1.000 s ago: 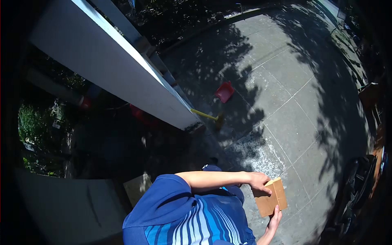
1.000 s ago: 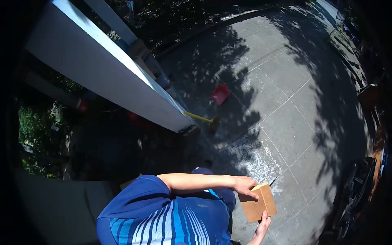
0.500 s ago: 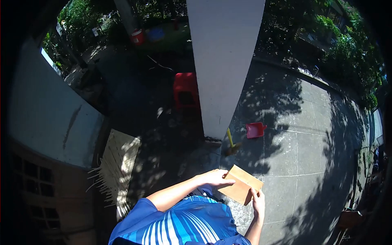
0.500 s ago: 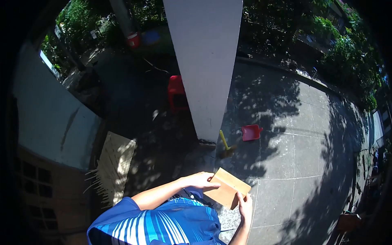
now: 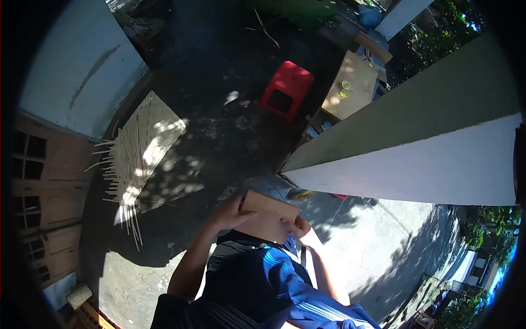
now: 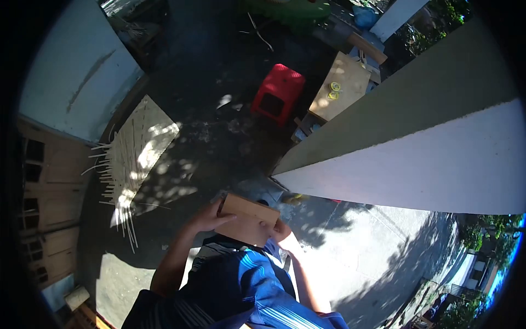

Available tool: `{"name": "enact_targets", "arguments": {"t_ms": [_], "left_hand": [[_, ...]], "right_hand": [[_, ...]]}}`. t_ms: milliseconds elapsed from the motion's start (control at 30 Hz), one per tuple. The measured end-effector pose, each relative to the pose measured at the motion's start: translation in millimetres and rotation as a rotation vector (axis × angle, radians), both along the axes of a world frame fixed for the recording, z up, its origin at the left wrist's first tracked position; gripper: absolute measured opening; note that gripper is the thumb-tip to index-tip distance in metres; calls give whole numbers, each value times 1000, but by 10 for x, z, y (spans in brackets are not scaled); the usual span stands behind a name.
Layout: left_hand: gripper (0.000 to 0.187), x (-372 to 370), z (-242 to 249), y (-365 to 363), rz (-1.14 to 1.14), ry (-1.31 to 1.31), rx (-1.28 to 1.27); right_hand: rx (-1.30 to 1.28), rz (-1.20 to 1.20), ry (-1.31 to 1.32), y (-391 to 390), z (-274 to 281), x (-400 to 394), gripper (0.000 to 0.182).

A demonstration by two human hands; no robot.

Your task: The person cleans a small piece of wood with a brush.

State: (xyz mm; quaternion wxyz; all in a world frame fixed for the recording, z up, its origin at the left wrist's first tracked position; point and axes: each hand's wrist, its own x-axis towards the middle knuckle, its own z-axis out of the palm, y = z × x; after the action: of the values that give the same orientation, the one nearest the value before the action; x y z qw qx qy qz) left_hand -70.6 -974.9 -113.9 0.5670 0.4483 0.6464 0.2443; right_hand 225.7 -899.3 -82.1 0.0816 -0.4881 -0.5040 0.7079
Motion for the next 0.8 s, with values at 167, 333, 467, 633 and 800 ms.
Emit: {"name": "enact_targets", "arguments": {"t_ms": [167,333,467,633,800], "left_hand": [[77,-225,-132,305,204,-30,-12],[76,-701,484,1454,106,170,-103],[63,-1204,366,2119,82,255,25],[52,-1714,522,2898,122,126,3],[49,-2481,-56,3511,56,-25,51]], "right_hand": [[48,144,-102,736,-3,-418,66],[12,60,-27,1417,-267,-829,78],[10,9,-30,2041,-299,-1294,74],[-51,-176,215,2499,-476,-1847,59],[-50,-185,125,3131,-347,-2400,67]]}}
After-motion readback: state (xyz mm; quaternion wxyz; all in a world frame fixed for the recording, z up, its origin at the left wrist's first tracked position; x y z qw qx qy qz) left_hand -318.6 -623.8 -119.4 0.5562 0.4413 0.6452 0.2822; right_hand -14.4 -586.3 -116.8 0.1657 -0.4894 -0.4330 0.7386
